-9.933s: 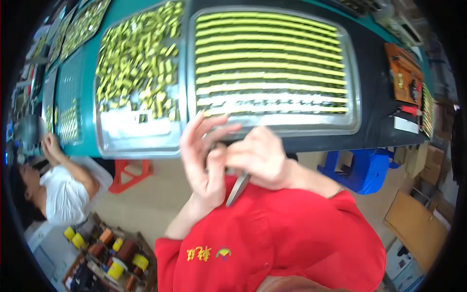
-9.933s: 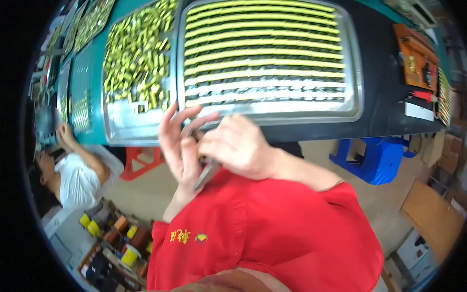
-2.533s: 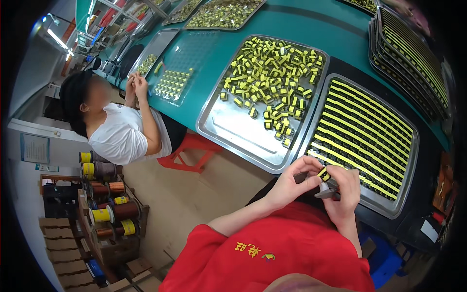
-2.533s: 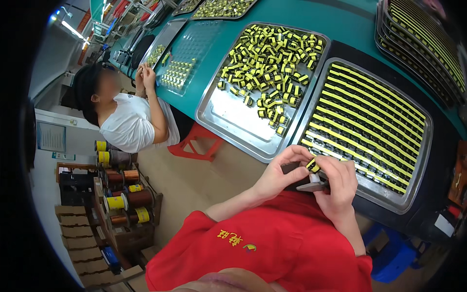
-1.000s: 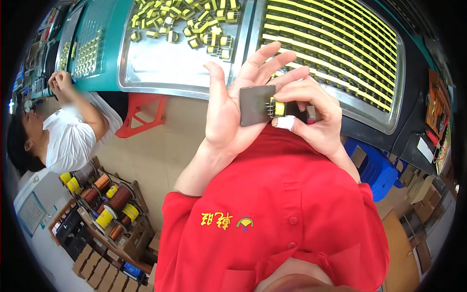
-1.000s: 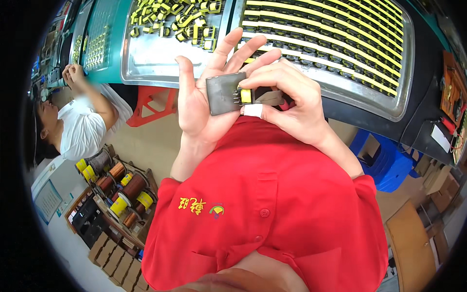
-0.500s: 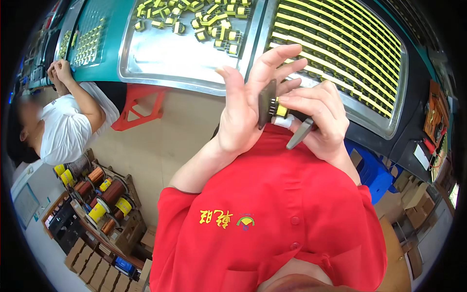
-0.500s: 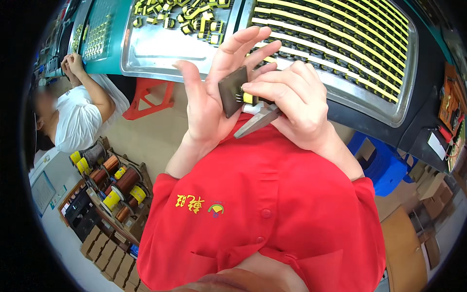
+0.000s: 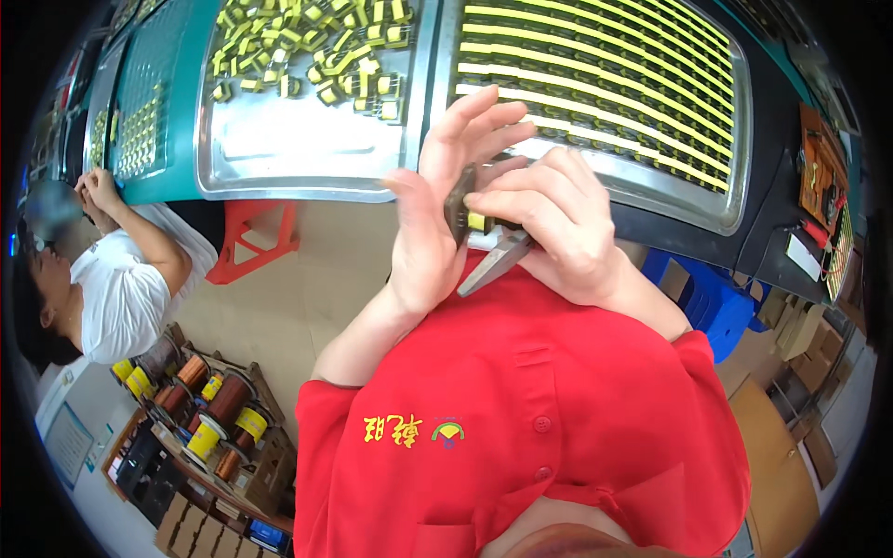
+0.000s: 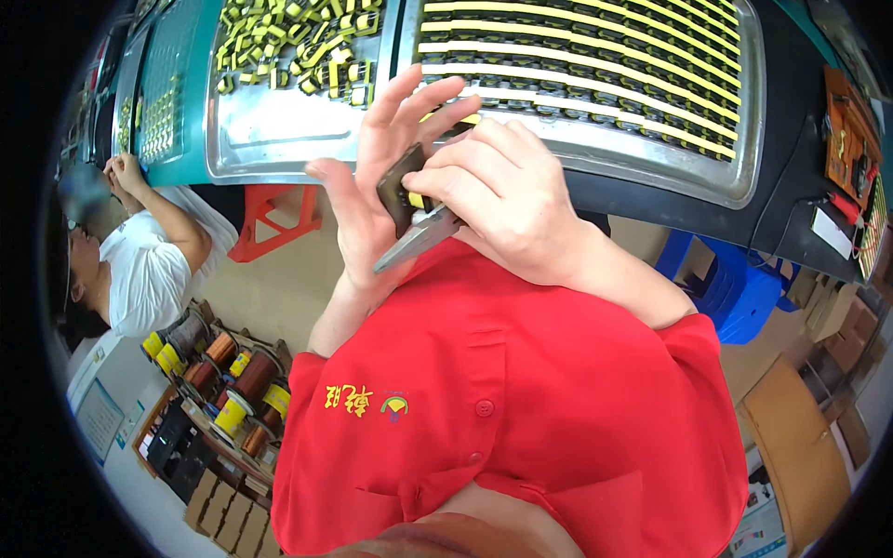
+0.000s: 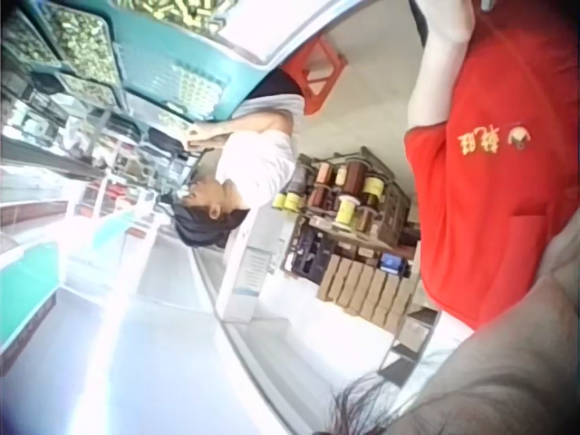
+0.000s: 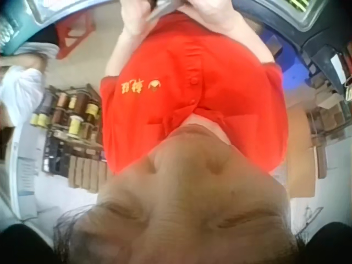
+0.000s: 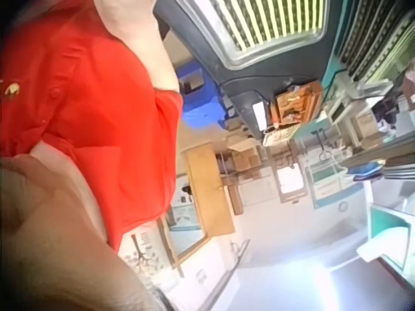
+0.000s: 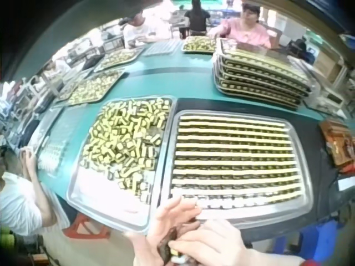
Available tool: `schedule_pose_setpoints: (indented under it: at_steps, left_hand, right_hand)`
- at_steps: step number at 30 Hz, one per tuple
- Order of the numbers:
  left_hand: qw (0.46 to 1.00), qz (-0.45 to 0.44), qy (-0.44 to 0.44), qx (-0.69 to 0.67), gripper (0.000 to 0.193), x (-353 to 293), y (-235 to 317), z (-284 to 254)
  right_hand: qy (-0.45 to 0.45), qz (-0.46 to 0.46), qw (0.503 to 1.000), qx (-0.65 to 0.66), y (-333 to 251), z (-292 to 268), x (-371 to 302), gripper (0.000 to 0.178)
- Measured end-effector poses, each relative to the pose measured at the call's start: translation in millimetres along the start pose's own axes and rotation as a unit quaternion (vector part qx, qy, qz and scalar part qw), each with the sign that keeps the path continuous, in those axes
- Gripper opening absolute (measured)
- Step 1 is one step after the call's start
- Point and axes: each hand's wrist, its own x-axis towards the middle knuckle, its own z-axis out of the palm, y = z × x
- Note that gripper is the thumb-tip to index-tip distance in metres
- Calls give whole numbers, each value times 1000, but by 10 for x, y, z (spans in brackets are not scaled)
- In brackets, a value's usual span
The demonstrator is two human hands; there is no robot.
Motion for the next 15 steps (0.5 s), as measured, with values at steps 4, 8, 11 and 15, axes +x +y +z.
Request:
schedule_pose_setpoints:
  at_steps: [4, 8, 11, 15]
  left_hand:
    - [987, 127, -5, 99, 44, -58, -72, -2]
    - [943, 202, 172, 200, 33, -12, 71, -301]
    - [987, 88, 66, 113, 37, -94, 15, -247]
    - [998, -45, -30, 41, 52, -113, -48, -92]
  right_hand:
    - [34, 20, 998, 56, 6, -1, -80, 38]
    - [94, 19, 995, 25, 54, -169, -245, 40]
    - [27, 21, 999, 21, 83, -283, -235, 36]
    - [22, 45, 998, 45, 44, -276, -198, 38]
